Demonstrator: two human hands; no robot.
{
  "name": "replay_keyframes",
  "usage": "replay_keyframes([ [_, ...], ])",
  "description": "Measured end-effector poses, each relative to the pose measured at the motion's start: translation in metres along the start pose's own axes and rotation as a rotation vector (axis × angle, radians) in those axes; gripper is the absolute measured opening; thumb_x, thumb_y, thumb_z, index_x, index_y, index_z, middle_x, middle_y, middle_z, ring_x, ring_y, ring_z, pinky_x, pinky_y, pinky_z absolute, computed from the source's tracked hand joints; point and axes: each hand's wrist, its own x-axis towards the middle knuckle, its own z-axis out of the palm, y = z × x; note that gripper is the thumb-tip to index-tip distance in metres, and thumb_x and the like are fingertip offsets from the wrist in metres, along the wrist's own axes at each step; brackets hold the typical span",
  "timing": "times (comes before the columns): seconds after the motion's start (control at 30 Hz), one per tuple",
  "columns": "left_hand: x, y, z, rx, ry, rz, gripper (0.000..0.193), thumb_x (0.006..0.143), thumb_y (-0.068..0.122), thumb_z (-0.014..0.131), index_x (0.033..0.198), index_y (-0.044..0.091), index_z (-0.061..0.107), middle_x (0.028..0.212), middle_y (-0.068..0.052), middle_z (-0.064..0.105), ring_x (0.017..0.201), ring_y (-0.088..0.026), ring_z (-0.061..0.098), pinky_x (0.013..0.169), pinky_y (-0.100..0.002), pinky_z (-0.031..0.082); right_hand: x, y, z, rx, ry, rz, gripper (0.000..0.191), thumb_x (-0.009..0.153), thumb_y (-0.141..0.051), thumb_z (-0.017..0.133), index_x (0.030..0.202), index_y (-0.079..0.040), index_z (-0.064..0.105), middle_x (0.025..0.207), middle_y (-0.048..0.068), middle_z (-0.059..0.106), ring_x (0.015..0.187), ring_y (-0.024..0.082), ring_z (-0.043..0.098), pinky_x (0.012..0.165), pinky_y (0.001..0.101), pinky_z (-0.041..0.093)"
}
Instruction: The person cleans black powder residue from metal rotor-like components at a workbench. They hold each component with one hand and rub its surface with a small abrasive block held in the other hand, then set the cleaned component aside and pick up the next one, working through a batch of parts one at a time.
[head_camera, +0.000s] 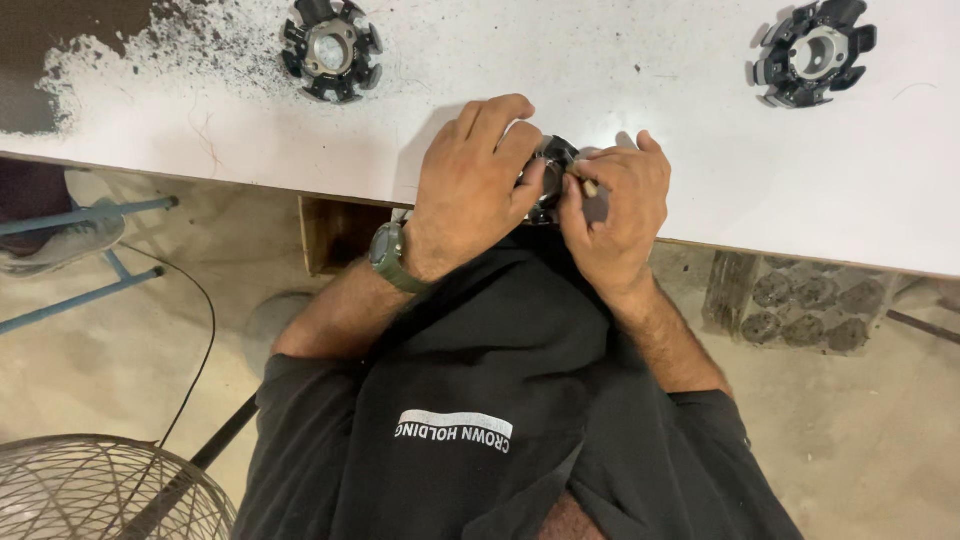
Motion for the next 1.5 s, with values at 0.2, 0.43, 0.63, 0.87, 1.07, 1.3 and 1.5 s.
replay_keyframes([
  [0.2, -0.006, -0.007, -0.007, -0.125, 0.005, 0.037, 0.017, 0.094, 0.007, 0.077, 0.109, 0.008, 0.069, 0.135, -0.005, 0.059, 0.122, -0.026, 0.06, 0.1, -0.041, 0.051, 0.0, 0.001, -0.001, 0.021, 0.007, -0.01, 0.027, 0.089, 0.004, 0.077, 0.11, -0.006, 0.062, 0.107, 0.01, 0.068, 0.106, 0.028, 0.066, 0.118, 0.0544, 0.041],
  [0.43, -0.004, -0.007, -0.01, -0.119, -0.092, 0.094, 0.019, 0.087, 0.008, 0.075, 0.105, 0.007, 0.07, 0.132, -0.01, 0.061, 0.119, -0.031, 0.061, 0.097, -0.042, 0.052, 0.0, 0.004, 0.001, 0.012, 0.002, -0.022, 0.027, 0.09, 0.004, 0.077, 0.11, -0.006, 0.062, 0.106, 0.011, 0.067, 0.106, 0.03, 0.066, 0.117, 0.0539, 0.044],
  [0.63, -0.012, 0.001, 0.005, -0.202, 0.004, -0.089, 0.018, 0.096, 0.008, 0.073, 0.113, 0.006, 0.071, 0.125, -0.007, 0.068, 0.109, -0.029, 0.07, 0.091, -0.039, 0.059, -0.009, 0.007, 0.002, 0.053, 0.062, -0.146, 0.029, 0.085, 0.004, 0.078, 0.106, -0.007, 0.061, 0.099, 0.01, 0.066, 0.107, 0.031, 0.067, 0.116, 0.0558, 0.041],
  [0.87, -0.02, -0.001, 0.01, -0.201, 0.012, -0.132, 0.019, 0.094, 0.006, 0.073, 0.113, 0.005, 0.07, 0.124, -0.008, 0.069, 0.108, -0.029, 0.07, 0.091, -0.038, 0.059, -0.012, 0.011, 0.007, 0.029, 0.006, -0.168, 0.032, 0.086, 0.004, 0.082, 0.108, -0.007, 0.063, 0.099, 0.008, 0.066, 0.109, 0.029, 0.067, 0.118, 0.0551, 0.04],
  [1.07, -0.023, -0.002, 0.014, -0.198, 0.015, -0.107, 0.017, 0.089, 0.003, 0.072, 0.105, 0.003, 0.067, 0.129, -0.009, 0.065, 0.108, -0.029, 0.07, 0.089, -0.038, 0.06, -0.012, 0.011, 0.008, 0.026, -0.011, -0.157, 0.034, 0.083, 0.005, 0.081, 0.109, -0.008, 0.062, 0.098, 0.008, 0.066, 0.109, 0.028, 0.066, 0.116, 0.0558, 0.039],
  [1.3, -0.026, -0.006, 0.018, -0.184, 0.036, -0.051, 0.016, 0.087, 0.001, 0.072, 0.1, 0.001, 0.063, 0.129, -0.012, 0.062, 0.109, -0.029, 0.069, 0.085, -0.037, 0.061, -0.012, 0.012, 0.009, 0.036, -0.032, -0.198, 0.036, 0.083, 0.006, 0.082, 0.11, -0.008, 0.062, 0.098, 0.008, 0.066, 0.109, 0.029, 0.066, 0.116, 0.0557, 0.041],
  [1.5, -0.028, -0.005, 0.016, -0.198, 0.05, -0.059, 0.016, 0.088, 0.002, 0.073, 0.1, 0.002, 0.063, 0.128, -0.009, 0.062, 0.105, -0.028, 0.069, 0.084, -0.038, 0.06, -0.01, 0.009, 0.011, -0.009, -0.029, -0.189, 0.036, 0.086, 0.006, 0.082, 0.111, -0.008, 0.062, 0.099, 0.007, 0.066, 0.109, 0.029, 0.065, 0.114, 0.055, 0.042],
])
